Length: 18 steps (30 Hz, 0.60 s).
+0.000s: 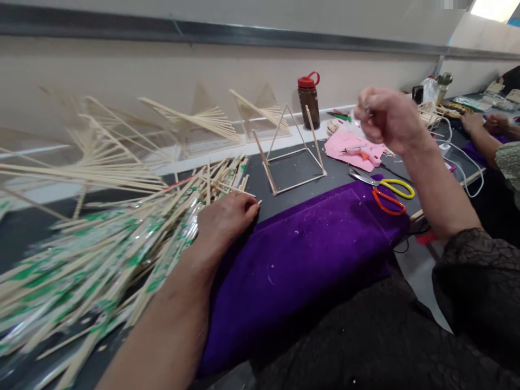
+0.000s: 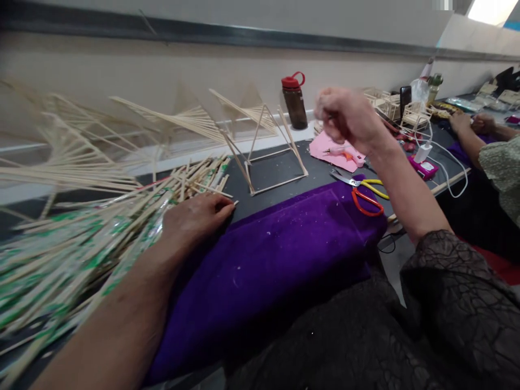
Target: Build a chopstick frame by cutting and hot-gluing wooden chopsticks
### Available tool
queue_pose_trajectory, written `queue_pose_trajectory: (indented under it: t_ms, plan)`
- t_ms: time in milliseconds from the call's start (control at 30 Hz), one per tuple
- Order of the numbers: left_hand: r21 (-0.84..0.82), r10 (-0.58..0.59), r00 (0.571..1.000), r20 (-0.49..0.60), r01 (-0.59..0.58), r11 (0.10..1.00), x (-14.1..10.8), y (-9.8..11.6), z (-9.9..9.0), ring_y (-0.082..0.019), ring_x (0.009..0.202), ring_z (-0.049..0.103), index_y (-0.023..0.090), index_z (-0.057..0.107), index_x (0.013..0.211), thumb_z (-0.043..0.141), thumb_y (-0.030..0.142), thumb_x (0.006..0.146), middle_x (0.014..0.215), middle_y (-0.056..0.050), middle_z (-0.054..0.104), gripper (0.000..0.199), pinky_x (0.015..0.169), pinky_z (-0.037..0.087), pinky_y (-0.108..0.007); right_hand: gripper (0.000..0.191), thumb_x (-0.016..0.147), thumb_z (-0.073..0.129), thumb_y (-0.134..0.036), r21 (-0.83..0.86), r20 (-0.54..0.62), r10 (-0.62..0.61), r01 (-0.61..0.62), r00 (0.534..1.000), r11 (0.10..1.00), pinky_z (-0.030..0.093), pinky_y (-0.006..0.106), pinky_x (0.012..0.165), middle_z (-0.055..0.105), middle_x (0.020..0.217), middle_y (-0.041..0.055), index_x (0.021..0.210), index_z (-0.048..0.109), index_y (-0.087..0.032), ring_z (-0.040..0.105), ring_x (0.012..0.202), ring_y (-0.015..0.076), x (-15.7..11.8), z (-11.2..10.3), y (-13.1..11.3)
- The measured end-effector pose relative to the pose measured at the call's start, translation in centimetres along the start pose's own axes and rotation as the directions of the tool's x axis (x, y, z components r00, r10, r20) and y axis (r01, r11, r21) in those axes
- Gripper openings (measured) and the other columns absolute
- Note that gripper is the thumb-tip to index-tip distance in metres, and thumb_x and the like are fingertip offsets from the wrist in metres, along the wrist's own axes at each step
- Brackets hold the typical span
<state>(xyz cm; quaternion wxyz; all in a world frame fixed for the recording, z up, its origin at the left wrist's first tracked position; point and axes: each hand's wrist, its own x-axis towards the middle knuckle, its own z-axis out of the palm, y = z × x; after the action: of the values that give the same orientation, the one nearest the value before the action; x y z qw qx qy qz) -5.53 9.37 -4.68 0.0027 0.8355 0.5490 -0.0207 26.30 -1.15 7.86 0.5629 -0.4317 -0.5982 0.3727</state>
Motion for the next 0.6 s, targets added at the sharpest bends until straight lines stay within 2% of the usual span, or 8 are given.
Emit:
queue_pose_trajectory:
  t_ms: [67, 167, 267, 367, 433, 500, 600]
  plan:
    - [-0.004, -0.001, 1.000, 0.000, 0.001, 1.000, -0.1, 0.1, -0.1, -0.027, 0.118, 0.064, 0.020, 0.072, 0.116, 0.040, 0.039, 0.100, 0.133, -0.009, 0.069, 0.041, 0.081, 0.047, -0.032, 0.015, 0.073, 0.059, -0.028, 0.030, -0.067, -0.037, 0.039, 0.997, 0.999, 0.023, 0.023, 0.039, 0.047, 0.065, -0.0062, 0.071, 0.045, -0.024, 0.031, 0.041, 0.0057, 0.4, -1.4, -1.7]
    - [-0.019, 0.003, 1.000, 0.007, -0.003, 1.000, -0.3, 0.2, -0.3, -0.028, 0.117, 0.064, 0.019, 0.071, 0.118, 0.038, 0.039, 0.100, 0.133, -0.010, 0.069, 0.042, 0.082, 0.047, -0.034, 0.016, 0.074, 0.059, -0.031, -0.048, -0.178, -0.062, 0.054, 0.982, 0.997, 0.020, 0.026, 0.039, 0.048, 0.063, -0.0058, 0.069, 0.045, -0.025, 0.029, 0.041, 0.0061, 1.7, -2.7, -2.6]
    - [-0.028, 0.007, 1.000, 0.017, -0.007, 1.000, -0.5, 0.3, -0.5, -0.031, 0.116, 0.064, 0.018, 0.071, 0.117, 0.035, 0.039, 0.100, 0.133, -0.012, 0.068, 0.045, 0.082, 0.047, -0.036, 0.024, 0.081, 0.054, -0.035, -0.145, -0.278, -0.116, 0.078, 0.954, 0.986, 0.017, 0.028, 0.040, 0.043, 0.059, -0.0051, 0.064, 0.041, -0.026, 0.024, 0.040, 0.0067, 4.0, -3.4, -2.0]
    - [-0.038, 0.013, 1.000, 0.012, -0.013, 0.999, -0.5, 0.2, -0.5, -0.030, 0.117, 0.064, 0.017, 0.071, 0.116, 0.035, 0.040, 0.100, 0.132, -0.012, 0.069, 0.046, 0.081, 0.046, -0.036, 0.043, 0.085, 0.055, -0.056, -0.233, -0.324, -0.187, 0.114, 0.927, 0.966, 0.018, 0.029, 0.041, 0.039, 0.055, -0.0045, 0.060, 0.034, -0.027, 0.021, 0.042, 0.0088, 6.4, -3.6, -0.5]
    - [-0.044, 0.019, 1.000, 0.005, -0.019, 0.999, -0.5, 0.2, -0.4, -0.029, 0.118, 0.064, 0.018, 0.071, 0.116, 0.035, 0.040, 0.101, 0.132, -0.011, 0.069, 0.045, 0.081, 0.046, -0.034, 0.051, 0.083, 0.057, -0.067, -0.298, -0.322, -0.203, 0.105, 0.925, 0.949, 0.023, 0.030, 0.042, 0.041, 0.054, -0.0035, 0.060, 0.034, -0.028, 0.026, 0.043, 0.0105, 7.8, -3.6, 0.4]
    - [-0.049, 0.025, 1.000, 0.002, -0.025, 0.998, -0.5, 0.1, -0.3, -0.028, 0.119, 0.063, 0.018, 0.072, 0.115, 0.036, 0.040, 0.101, 0.132, -0.010, 0.069, 0.044, 0.082, 0.046, -0.034, 0.051, 0.082, 0.059, -0.069, -0.380, -0.316, -0.198, 0.067, 0.928, 0.922, 0.028, 0.030, 0.045, 0.046, 0.055, -0.0022, 0.061, 0.037, -0.028, 0.036, 0.045, 0.0130, 9.2, -3.5, 1.2]
    - [-0.057, 0.024, 1.000, -0.012, -0.025, 0.998, -0.6, 0.1, -0.1, -0.027, 0.118, 0.065, 0.019, 0.072, 0.113, 0.038, 0.039, 0.101, 0.132, -0.009, 0.069, 0.042, 0.083, 0.046, -0.034, 0.037, 0.082, 0.066, -0.054, -0.517, -0.307, -0.163, -0.020, 0.938, 0.856, 0.037, 0.030, 0.051, 0.057, 0.061, -0.0005, 0.066, 0.045, -0.028, 0.052, 0.055, 0.0161, 11.5, -3.5, 2.5]
